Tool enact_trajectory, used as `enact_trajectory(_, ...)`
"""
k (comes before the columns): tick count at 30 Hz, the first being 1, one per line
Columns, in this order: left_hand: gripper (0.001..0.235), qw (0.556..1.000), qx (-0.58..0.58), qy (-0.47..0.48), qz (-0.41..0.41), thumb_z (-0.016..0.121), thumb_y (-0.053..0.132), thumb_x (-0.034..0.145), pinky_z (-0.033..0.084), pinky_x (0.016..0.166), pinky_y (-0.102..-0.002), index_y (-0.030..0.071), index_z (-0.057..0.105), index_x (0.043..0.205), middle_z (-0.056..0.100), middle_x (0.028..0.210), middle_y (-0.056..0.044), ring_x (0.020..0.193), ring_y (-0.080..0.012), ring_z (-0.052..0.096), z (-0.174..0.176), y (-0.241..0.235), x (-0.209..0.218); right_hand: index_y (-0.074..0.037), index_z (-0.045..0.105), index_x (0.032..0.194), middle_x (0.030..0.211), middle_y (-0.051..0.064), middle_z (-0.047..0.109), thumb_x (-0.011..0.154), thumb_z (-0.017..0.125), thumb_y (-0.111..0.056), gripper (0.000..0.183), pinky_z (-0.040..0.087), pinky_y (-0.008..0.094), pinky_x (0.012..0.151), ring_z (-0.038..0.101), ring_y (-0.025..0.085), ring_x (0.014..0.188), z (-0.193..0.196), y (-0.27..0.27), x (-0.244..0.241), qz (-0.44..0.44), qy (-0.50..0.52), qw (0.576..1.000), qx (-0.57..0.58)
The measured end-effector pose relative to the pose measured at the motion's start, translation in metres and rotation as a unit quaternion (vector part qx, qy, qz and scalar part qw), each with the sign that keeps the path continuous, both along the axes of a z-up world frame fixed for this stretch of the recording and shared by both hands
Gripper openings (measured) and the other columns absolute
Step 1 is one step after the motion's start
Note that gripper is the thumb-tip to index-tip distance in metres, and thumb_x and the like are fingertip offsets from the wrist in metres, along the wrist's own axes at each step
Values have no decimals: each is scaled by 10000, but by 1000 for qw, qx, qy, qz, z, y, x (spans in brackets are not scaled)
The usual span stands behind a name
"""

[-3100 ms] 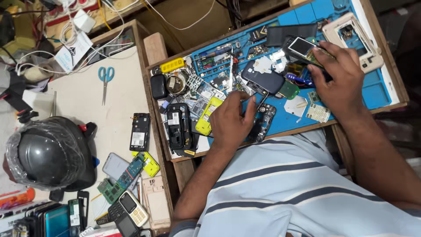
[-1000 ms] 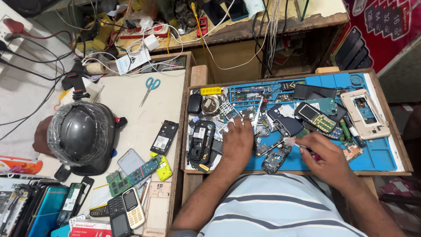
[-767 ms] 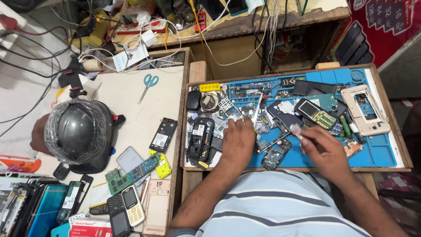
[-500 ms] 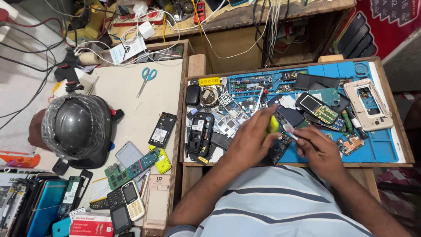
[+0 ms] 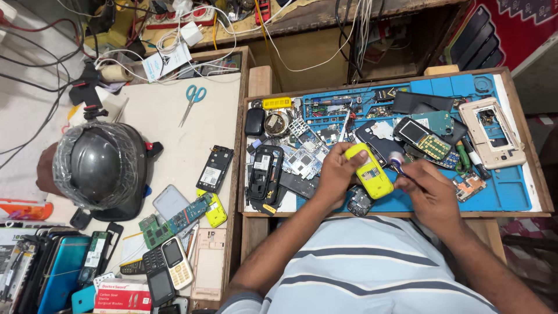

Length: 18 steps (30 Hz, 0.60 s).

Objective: The person uses a small brush to clean the back surfaces of several mobile phones and a circuit board on a cluttered workbench. They handle each item individually, brushing the surfaces and then placing them back on the table.

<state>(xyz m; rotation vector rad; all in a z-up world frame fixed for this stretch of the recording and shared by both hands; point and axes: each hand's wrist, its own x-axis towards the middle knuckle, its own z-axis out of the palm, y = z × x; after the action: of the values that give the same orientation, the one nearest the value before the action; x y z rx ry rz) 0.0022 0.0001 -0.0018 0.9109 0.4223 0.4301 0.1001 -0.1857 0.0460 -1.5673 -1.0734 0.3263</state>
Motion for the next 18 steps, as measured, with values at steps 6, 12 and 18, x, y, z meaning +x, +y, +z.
enact_trajectory(6, 302, 999, -13, -29, 40, 630, 227, 1033, 634, 663, -339, 47, 418, 1150, 684, 1022, -166, 853, -217, 733, -8, -4, 0, -52, 666, 1329, 935, 93, 663, 923, 661, -27, 407, 546, 287, 585, 671, 144, 655, 18, 4, -5, -47, -52, 990, -125)
enact_trajectory(12, 336, 993, 84, -81, -16, 614, 211, 1076, 576, 979, -365, 41, 354, 1205, 669, 1225, -293, 1128, -274, 687, -5, -16, -5, -32, 708, 1132, 1058, 131, 694, 846, 787, -130, 312, 549, 314, 691, 700, 214, 830, 24, 8, -5, -36, -192, 978, -65)
enact_trajectory(18, 394, 990, 58, -120, -39, 617, 179, 1060, 544, 1032, -364, 34, 327, 1283, 654, 1308, -286, 1194, -269, 658, 18, -19, -8, -26, 691, 1226, 1113, 133, 712, 872, 776, -168, 391, 560, 319, 771, 717, 227, 913, 22, 6, -2, -27, -183, 980, -69)
